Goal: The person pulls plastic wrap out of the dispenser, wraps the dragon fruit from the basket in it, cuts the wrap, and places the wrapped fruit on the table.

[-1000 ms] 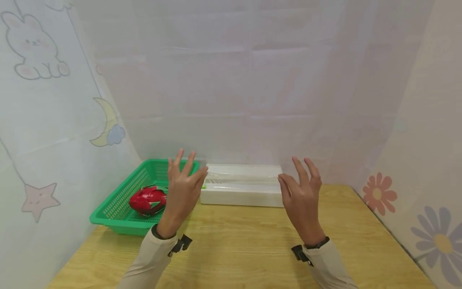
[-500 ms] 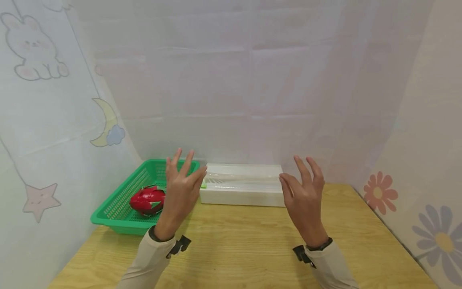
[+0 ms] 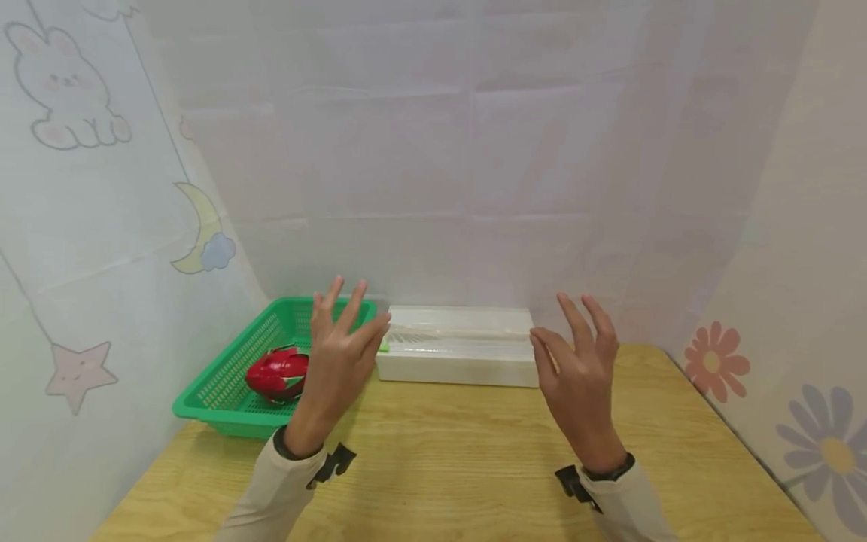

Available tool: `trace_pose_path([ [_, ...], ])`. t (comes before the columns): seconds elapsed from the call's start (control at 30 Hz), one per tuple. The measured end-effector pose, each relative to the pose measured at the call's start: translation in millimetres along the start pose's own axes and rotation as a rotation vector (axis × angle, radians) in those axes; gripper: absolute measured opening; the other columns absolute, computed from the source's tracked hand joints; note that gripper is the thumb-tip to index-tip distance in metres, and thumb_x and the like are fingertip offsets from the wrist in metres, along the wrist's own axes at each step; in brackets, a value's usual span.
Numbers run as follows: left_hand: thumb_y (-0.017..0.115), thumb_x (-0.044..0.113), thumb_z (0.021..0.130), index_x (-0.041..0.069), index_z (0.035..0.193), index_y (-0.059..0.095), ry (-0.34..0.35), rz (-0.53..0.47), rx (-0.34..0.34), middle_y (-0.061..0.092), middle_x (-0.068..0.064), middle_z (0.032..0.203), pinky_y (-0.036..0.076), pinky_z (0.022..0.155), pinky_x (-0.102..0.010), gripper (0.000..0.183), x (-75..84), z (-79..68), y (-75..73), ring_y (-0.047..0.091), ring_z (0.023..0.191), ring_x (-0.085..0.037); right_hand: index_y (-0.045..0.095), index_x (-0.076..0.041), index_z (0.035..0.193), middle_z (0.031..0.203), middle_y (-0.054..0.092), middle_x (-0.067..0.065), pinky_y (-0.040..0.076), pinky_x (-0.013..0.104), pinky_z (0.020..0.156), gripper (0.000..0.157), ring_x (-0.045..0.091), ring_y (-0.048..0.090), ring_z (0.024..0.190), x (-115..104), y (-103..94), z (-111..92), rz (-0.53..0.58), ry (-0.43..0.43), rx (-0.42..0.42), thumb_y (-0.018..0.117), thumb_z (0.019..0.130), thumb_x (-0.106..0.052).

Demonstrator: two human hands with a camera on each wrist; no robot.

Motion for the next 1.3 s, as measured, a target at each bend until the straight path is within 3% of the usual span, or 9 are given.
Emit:
trace_pose_path([
  [0.3,0.082,0.009,0.083,0.011,0.1,0.077,0.012,-0.041,0.019,0.058,-0.025,0.136,0.031,0.106,-0.071,0.018,3.4,-2.5,-7.3,0.04,0.136,-0.047,0.071,0.01,0.08,0.124,0.062,0.03,0.028,0.056,0.114,0.043,0.046,0.044,0.133,-7,-5.7,5,0.047,-0.018,0.027,0.061,0.101,-0.026],
  [0.53,0.082,0.008,0.082,0.01,0.101,0.077,0.033,-0.076,0.028,0.06,-0.024,0.133,0.031,0.109,-0.066,0.02,5.4,-5.1,-11.8,0.042,0.135,-0.046,0.074,0.009,0.08,0.121,0.063,0.032,0.03,0.058,0.111,0.042,0.051,0.046,0.128,-10,-11.4,4,0.063,-0.036,0.038,0.063,0.099,-0.026],
  [0.73,0.082,0.007,0.081,0.01,0.098,0.076,0.066,-0.091,0.046,0.064,-0.022,0.126,0.043,0.103,-0.06,0.019,7.6,-11.0,-19.0,0.05,0.126,-0.044,0.075,0.007,0.079,0.119,0.064,0.032,0.031,0.053,0.112,0.044,0.05,0.048,0.126,-14,-17.1,3,0.08,-0.028,0.021,0.064,0.099,-0.031],
  [1.0,0.082,0.006,0.08,0.011,0.101,0.075,0.11,-0.1,-0.009,0.065,-0.02,0.126,0.047,0.098,-0.057,0.023,13.3,-19.9,-26.1,0.053,0.124,-0.041,0.075,0.005,0.077,0.117,0.064,0.032,0.031,0.043,0.114,0.048,0.048,0.05,0.125,-22,-27.0,1,0.101,-0.065,-0.054,0.06,0.101,-0.035],
  [1.3,0.085,0.002,0.073,0.011,0.097,0.073,0.191,-0.141,-0.111,0.07,-0.016,0.114,0.053,0.09,-0.051,0.029,25.3,-51.1,-38.5,0.06,0.114,-0.037,0.074,-0.005,0.076,0.111,0.066,0.027,0.033,0.029,0.113,0.044,0.027,0.049,0.133,-34,-33.5,-18,0.218,-0.176,-0.251,0.055,0.104,-0.034],
])
Point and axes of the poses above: each hand's wrist, its own z-axis towards the middle knuckle, its own y-axis out of the palm, x = y × z, the point moved 8 cm from there along z, towards the middle knuckle
